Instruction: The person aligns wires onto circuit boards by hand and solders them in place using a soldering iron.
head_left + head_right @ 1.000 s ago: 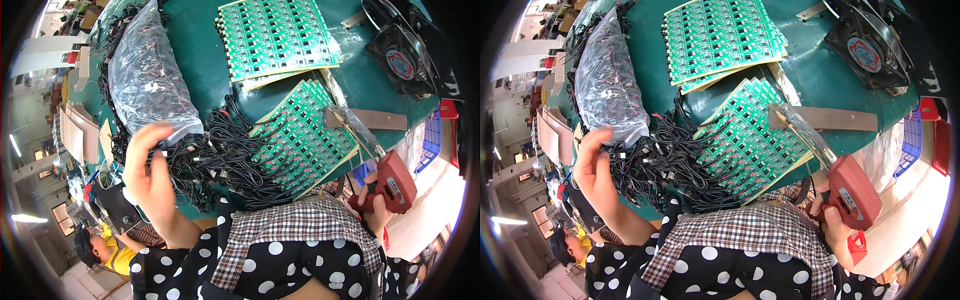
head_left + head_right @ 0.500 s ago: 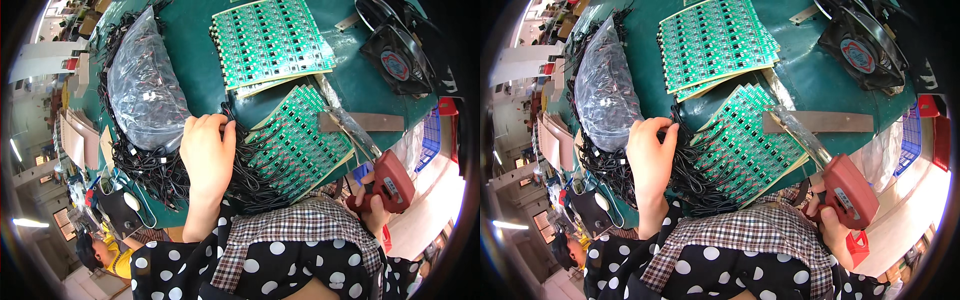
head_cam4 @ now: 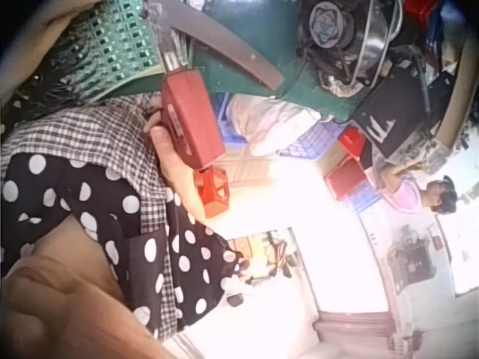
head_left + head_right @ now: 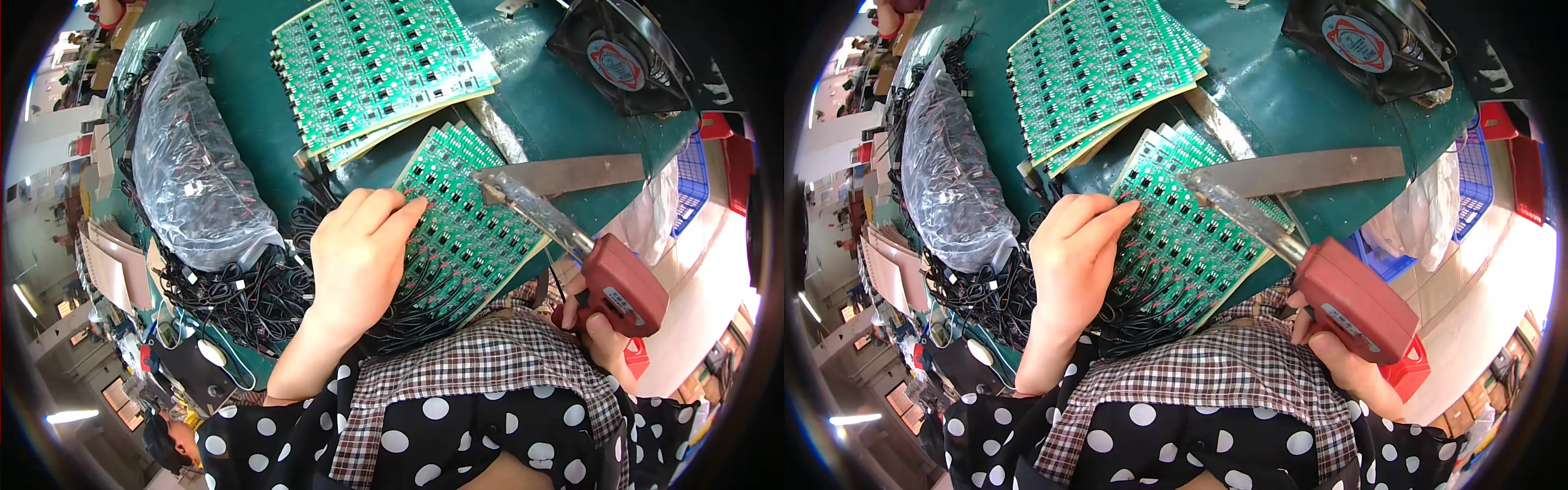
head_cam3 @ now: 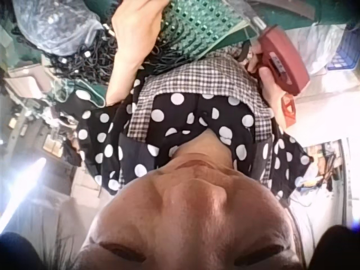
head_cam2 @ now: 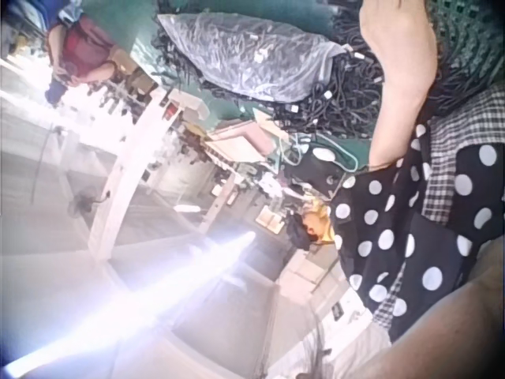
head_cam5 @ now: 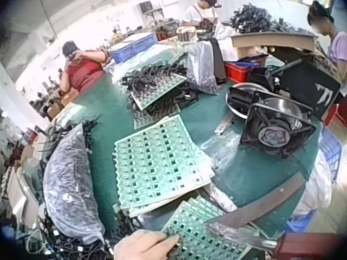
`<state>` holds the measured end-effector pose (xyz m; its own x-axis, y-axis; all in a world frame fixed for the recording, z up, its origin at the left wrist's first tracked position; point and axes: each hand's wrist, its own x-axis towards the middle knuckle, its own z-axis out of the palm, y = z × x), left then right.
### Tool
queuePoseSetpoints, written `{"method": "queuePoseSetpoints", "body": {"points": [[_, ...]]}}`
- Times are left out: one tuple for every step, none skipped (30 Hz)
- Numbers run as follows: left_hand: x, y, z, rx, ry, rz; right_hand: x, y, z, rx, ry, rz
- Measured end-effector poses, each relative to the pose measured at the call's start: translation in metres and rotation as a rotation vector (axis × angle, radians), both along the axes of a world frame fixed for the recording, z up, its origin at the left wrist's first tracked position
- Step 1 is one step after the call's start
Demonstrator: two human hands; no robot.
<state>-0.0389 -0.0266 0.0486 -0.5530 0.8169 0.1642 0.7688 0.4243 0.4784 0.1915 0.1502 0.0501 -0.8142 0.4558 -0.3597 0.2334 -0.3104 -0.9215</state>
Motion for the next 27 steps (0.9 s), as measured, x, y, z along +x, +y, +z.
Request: {"method": "queuePoseSetpoints", "body": {"points": [[0.0,0.0,-0.002,0.02,-0.026,0.02,0.005,0.003,-0.002,-0.054,0.034,0.053],[0.001,0.001,-0.002,0.019,-0.033,0.017,0.007,0.004,-0.003,-0.109,0.069,0.106],[0.002,0.003,-0.002,0.015,0.004,0.004,0.003,0.004,0.001,-0.111,0.066,0.102],[0.003,0.002,-0.001,0.008,0.041,-0.002,-0.007,0.002,0.007,-0.071,0.008,0.107],[0.004,0.002,0.0,0.003,0.038,0.003,-0.013,0.001,0.009,-0.031,-0.051,0.111],[0.006,0.003,0.001,-0.018,0.065,0.001,-0.012,0.002,0.009,-0.031,-0.056,0.115],[0.007,0.003,0.002,-0.039,0.091,-0.002,-0.01,0.004,0.009,-0.023,-0.087,0.148],[0.007,0.003,0.001,-0.039,0.086,0.001,-0.009,0.005,0.008,-0.014,-0.119,0.181],[0.007,0.003,-0.001,-0.017,0.072,0.02,-0.011,0.005,0.008,-0.014,-0.122,0.183],[0.007,0.003,-0.002,0.006,0.057,0.039,-0.013,0.004,0.008,-0.039,-0.121,0.174],[0.006,0.004,-0.003,0.007,0.053,0.041,-0.014,0.004,0.008,-0.065,-0.119,0.165],[0.005,0.004,-0.004,0.027,0.032,0.043,-0.013,0.006,0.008,-0.064,-0.123,0.166],[0.004,0.004,-0.005,0.047,0.011,0.044,-0.008,0.01,0.009,-0.189,-0.116,0.19],[0.005,0.004,-0.006,0.047,0.007,0.045,-0.006,0.013,0.01,-0.314,-0.109,0.214],[0.007,0.005,-0.006,0.028,0.045,0.049,-0.008,0.016,0.01,-0.317,-0.112,0.217],[0.009,0.006,-0.006,0.008,0.082,0.052,-0.011,0.02,0.01,-0.291,-0.13,0.286],[0.01,0.006,-0.007,0.005,0.08,0.055,-0.013,0.023,0.011,-0.264,-0.147,0.355],[0.01,0.007,-0.009,0.009,0.106,0.045,-0.014,0.023,0.012,-0.262,-0.152,0.354],[0.011,0.007,-0.009,0.013,0.133,0.036,-0.016,0.022,0.014,-0.259,-0.185,0.333],[0.011,0.008,-0.009,0.015,0.129,0.036,-0.017,0.021,0.015,-0.255,-0.218,0.313],[0.011,0.008,-0.008,0.003,0.136,0.03,-0.016,0.022,0.014,-0.254,-0.22,0.313],[0.011,0.009,-0.007,-0.008,0.144,0.024,-0.015,0.022,0.01,-0.195,-0.201,0.348],[0.012,0.009,-0.007,-0.008,0.143,0.024,-0.014,0.023,0.009,-0.136,-0.182,0.383],[0.012,0.008,-0.007,-0.011,0.135,0.023,-0.014,0.023,0.009,-0.136,-0.182,0.383],[0.011,0.008,-0.007,-0.013,0.127,0.022,-0.013,0.023,0.009,-0.108,-0.184,0.392],[0.011,0.008,-0.007,-0.013,0.127,0.022,-0.013,0.023,0.009,-0.079,-0.185,0.401],[0.011,0.008,-0.008,-0.013,0.127,0.021,-0.017,0.024,0.011,-0.08,-0.186,0.402]]}}
